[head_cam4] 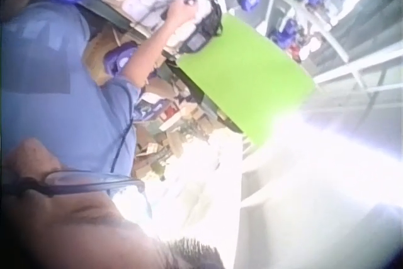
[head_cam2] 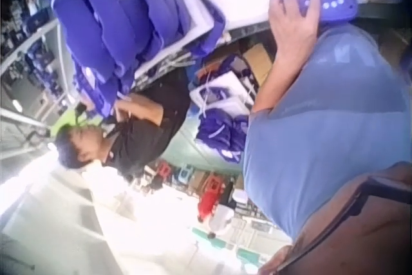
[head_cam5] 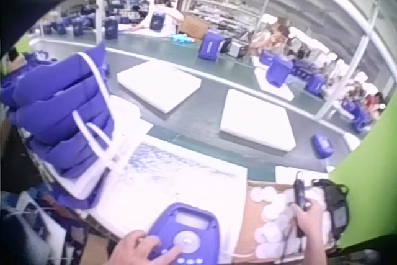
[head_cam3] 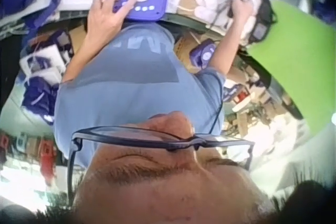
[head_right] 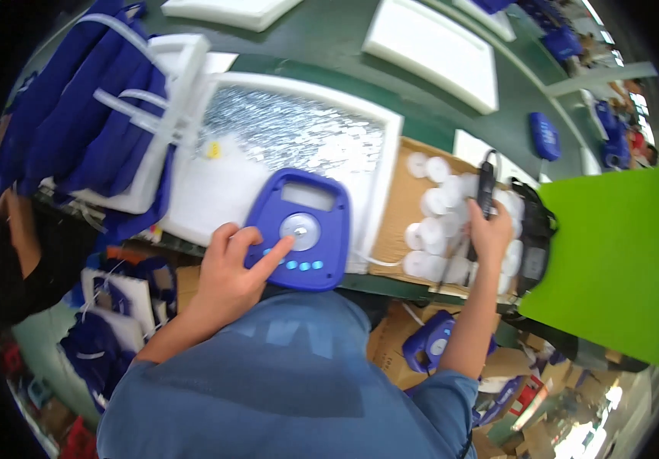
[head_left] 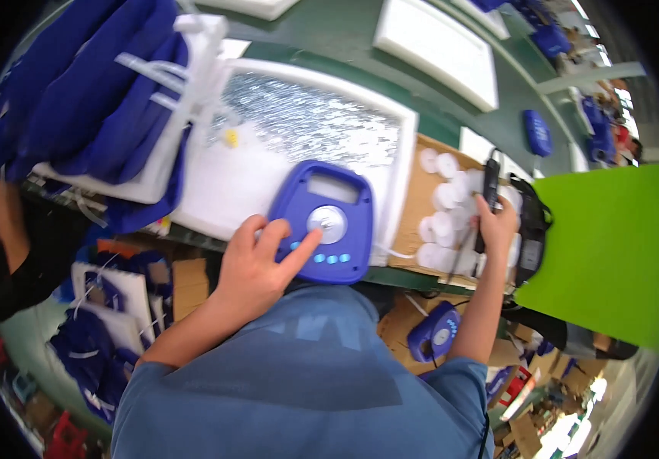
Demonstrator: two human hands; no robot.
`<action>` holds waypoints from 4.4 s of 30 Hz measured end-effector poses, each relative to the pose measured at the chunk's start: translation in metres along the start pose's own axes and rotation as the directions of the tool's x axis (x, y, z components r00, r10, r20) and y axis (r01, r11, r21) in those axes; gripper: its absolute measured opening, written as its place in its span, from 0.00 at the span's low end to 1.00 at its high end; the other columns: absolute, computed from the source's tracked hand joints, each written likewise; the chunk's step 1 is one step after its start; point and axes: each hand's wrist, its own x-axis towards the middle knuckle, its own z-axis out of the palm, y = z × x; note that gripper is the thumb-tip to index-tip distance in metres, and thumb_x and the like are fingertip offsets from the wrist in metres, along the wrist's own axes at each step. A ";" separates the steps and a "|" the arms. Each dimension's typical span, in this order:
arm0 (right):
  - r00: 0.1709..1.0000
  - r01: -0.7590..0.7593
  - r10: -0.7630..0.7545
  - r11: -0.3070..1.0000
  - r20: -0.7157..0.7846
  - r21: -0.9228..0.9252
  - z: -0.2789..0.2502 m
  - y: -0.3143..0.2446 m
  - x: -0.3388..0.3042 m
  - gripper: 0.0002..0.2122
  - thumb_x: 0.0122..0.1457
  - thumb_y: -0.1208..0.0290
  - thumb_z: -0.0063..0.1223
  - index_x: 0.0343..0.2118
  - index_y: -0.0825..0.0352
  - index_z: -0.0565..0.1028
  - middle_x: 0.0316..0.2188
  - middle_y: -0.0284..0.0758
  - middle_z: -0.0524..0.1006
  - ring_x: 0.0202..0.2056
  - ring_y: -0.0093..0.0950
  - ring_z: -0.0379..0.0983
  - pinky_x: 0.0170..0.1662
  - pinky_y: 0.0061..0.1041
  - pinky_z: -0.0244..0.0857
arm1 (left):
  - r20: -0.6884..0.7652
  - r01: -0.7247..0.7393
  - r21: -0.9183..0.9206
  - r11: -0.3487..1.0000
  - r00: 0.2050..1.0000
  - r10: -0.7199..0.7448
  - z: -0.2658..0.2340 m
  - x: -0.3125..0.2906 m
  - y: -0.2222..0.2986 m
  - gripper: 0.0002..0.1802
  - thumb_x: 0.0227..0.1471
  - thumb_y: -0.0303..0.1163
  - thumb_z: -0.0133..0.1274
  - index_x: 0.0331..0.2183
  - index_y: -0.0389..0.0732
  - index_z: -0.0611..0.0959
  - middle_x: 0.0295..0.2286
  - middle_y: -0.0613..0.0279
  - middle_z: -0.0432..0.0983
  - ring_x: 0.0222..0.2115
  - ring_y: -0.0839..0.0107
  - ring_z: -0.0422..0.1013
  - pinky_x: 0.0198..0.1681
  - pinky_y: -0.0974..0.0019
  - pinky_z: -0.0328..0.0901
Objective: Assembling blue plastic electronic components by inserting parts and securing them with screws using an electric screwdriver.
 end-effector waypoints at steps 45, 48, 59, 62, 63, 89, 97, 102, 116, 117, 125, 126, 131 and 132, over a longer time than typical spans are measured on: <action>0.520 0.835 -0.853 0.495 -0.050 0.242 0.042 -0.113 -0.215 0.24 0.43 0.62 0.77 0.47 0.59 0.87 0.52 0.38 0.79 0.56 0.45 0.73 0.61 0.57 0.63 | -0.135 -0.123 -0.098 0.988 0.985 0.109 0.012 -0.025 -0.013 0.32 0.35 0.28 0.71 0.48 0.39 0.88 0.48 0.54 0.78 0.50 0.47 0.74 0.51 0.51 0.75; 0.517 0.838 -0.854 0.490 -0.060 0.240 0.042 -0.113 -0.213 0.24 0.43 0.62 0.77 0.47 0.60 0.87 0.52 0.38 0.79 0.55 0.45 0.73 0.61 0.57 0.63 | -0.146 -0.130 -0.103 0.986 0.983 0.114 0.013 -0.023 -0.015 0.32 0.34 0.28 0.71 0.48 0.38 0.88 0.48 0.54 0.79 0.49 0.47 0.74 0.51 0.52 0.75; 0.523 0.846 -0.820 0.466 -0.233 0.261 0.040 -0.124 -0.203 0.22 0.43 0.72 0.71 0.45 0.66 0.83 0.50 0.40 0.79 0.55 0.46 0.74 0.59 0.55 0.65 | -0.325 -0.243 -0.082 0.966 0.923 0.205 0.000 0.003 -0.007 0.26 0.43 0.30 0.64 0.47 0.35 0.87 0.48 0.49 0.80 0.48 0.48 0.78 0.43 0.54 0.78; 0.438 0.899 -0.805 0.398 -0.400 0.185 0.048 -0.130 -0.180 0.20 0.40 0.82 0.64 0.41 0.70 0.83 0.45 0.44 0.80 0.48 0.47 0.79 0.52 0.49 0.73 | -0.383 -0.262 -0.014 0.965 0.893 0.237 -0.003 0.032 -0.007 0.24 0.45 0.28 0.62 0.47 0.34 0.86 0.47 0.48 0.81 0.48 0.48 0.79 0.42 0.55 0.78; 0.409 0.912 -0.786 0.362 -0.464 0.191 0.048 -0.135 -0.173 0.19 0.39 0.84 0.62 0.40 0.72 0.82 0.43 0.46 0.81 0.45 0.47 0.80 0.49 0.47 0.75 | -0.385 -0.270 -0.009 0.963 0.890 0.246 -0.006 0.042 -0.007 0.24 0.45 0.28 0.62 0.47 0.34 0.86 0.47 0.48 0.81 0.48 0.48 0.79 0.42 0.55 0.78; 0.160 0.982 -0.670 0.183 -0.725 0.048 -0.050 -0.209 -0.142 0.19 0.41 0.87 0.62 0.40 0.74 0.84 0.35 0.43 0.83 0.34 0.42 0.82 0.37 0.34 0.78 | -0.654 -0.608 -0.068 0.791 0.626 0.425 -0.073 0.131 0.021 0.22 0.34 0.22 0.65 0.39 0.31 0.88 0.39 0.48 0.81 0.35 0.55 0.80 0.35 0.60 0.76; 0.101 0.991 -0.675 0.134 -0.731 0.014 -0.062 -0.202 -0.146 0.14 0.44 0.86 0.63 0.37 0.73 0.84 0.35 0.46 0.84 0.36 0.43 0.86 0.37 0.34 0.82 | -0.680 -0.637 -0.088 0.766 0.600 0.420 -0.073 0.131 0.031 0.23 0.30 0.20 0.62 0.37 0.30 0.88 0.37 0.49 0.80 0.32 0.56 0.79 0.31 0.60 0.74; 0.089 0.993 -0.700 0.121 -0.709 0.005 -0.068 -0.201 -0.144 0.16 0.41 0.86 0.62 0.37 0.73 0.85 0.36 0.45 0.85 0.36 0.43 0.86 0.36 0.33 0.81 | -0.679 -0.651 -0.085 0.755 0.592 0.434 -0.072 0.135 0.033 0.24 0.28 0.21 0.62 0.36 0.29 0.88 0.36 0.52 0.80 0.32 0.56 0.78 0.29 0.61 0.73; 0.108 0.992 -0.665 0.124 -0.739 0.034 -0.066 -0.190 -0.145 0.14 0.42 0.85 0.61 0.36 0.72 0.84 0.36 0.42 0.85 0.33 0.39 0.84 0.30 0.29 0.77 | -0.668 -0.658 -0.126 0.742 0.609 0.427 -0.074 0.135 0.043 0.20 0.30 0.16 0.65 0.34 0.29 0.89 0.35 0.53 0.81 0.33 0.55 0.81 0.31 0.61 0.76; 0.095 0.993 -0.668 0.117 -0.738 0.022 -0.066 -0.190 -0.144 0.13 0.43 0.85 0.61 0.36 0.72 0.84 0.36 0.43 0.85 0.33 0.39 0.84 0.31 0.29 0.78 | -0.666 -0.655 -0.126 0.745 0.612 0.426 -0.074 0.135 0.043 0.20 0.30 0.16 0.65 0.34 0.29 0.89 0.35 0.53 0.81 0.33 0.55 0.81 0.31 0.61 0.76; 0.065 0.991 -0.693 0.130 -0.718 -0.035 -0.067 -0.184 -0.145 0.14 0.44 0.84 0.60 0.37 0.74 0.83 0.36 0.43 0.85 0.32 0.40 0.84 0.30 0.31 0.78 | -0.639 -0.689 -0.055 0.723 0.581 0.505 -0.074 0.137 0.040 0.21 0.29 0.15 0.66 0.35 0.29 0.89 0.36 0.53 0.81 0.34 0.54 0.81 0.33 0.61 0.77; 0.058 0.991 -0.694 0.125 -0.717 -0.040 -0.068 -0.184 -0.145 0.14 0.43 0.84 0.60 0.36 0.74 0.83 0.36 0.44 0.85 0.32 0.40 0.83 0.30 0.32 0.78 | -0.635 -0.683 -0.062 0.728 0.589 0.499 -0.073 0.137 0.040 0.21 0.29 0.15 0.66 0.35 0.29 0.89 0.36 0.53 0.81 0.34 0.54 0.81 0.33 0.61 0.77; 0.038 0.992 -0.672 0.115 -0.740 -0.053 -0.063 -0.181 -0.141 0.15 0.47 0.86 0.60 0.40 0.72 0.80 0.38 0.42 0.84 0.33 0.41 0.84 0.31 0.31 0.78 | -0.727 -0.705 -0.097 0.703 0.533 0.434 -0.062 0.143 0.039 0.21 0.33 0.22 0.64 0.36 0.26 0.87 0.35 0.50 0.80 0.32 0.55 0.80 0.31 0.59 0.78; 0.037 0.992 -0.673 0.114 -0.739 -0.053 -0.063 -0.180 -0.141 0.15 0.47 0.86 0.60 0.40 0.72 0.80 0.38 0.42 0.84 0.33 0.41 0.84 0.31 0.31 0.78 | -0.727 -0.704 -0.097 0.704 0.533 0.433 -0.062 0.142 0.039 0.21 0.33 0.22 0.64 0.36 0.26 0.87 0.35 0.50 0.80 0.32 0.55 0.80 0.31 0.59 0.78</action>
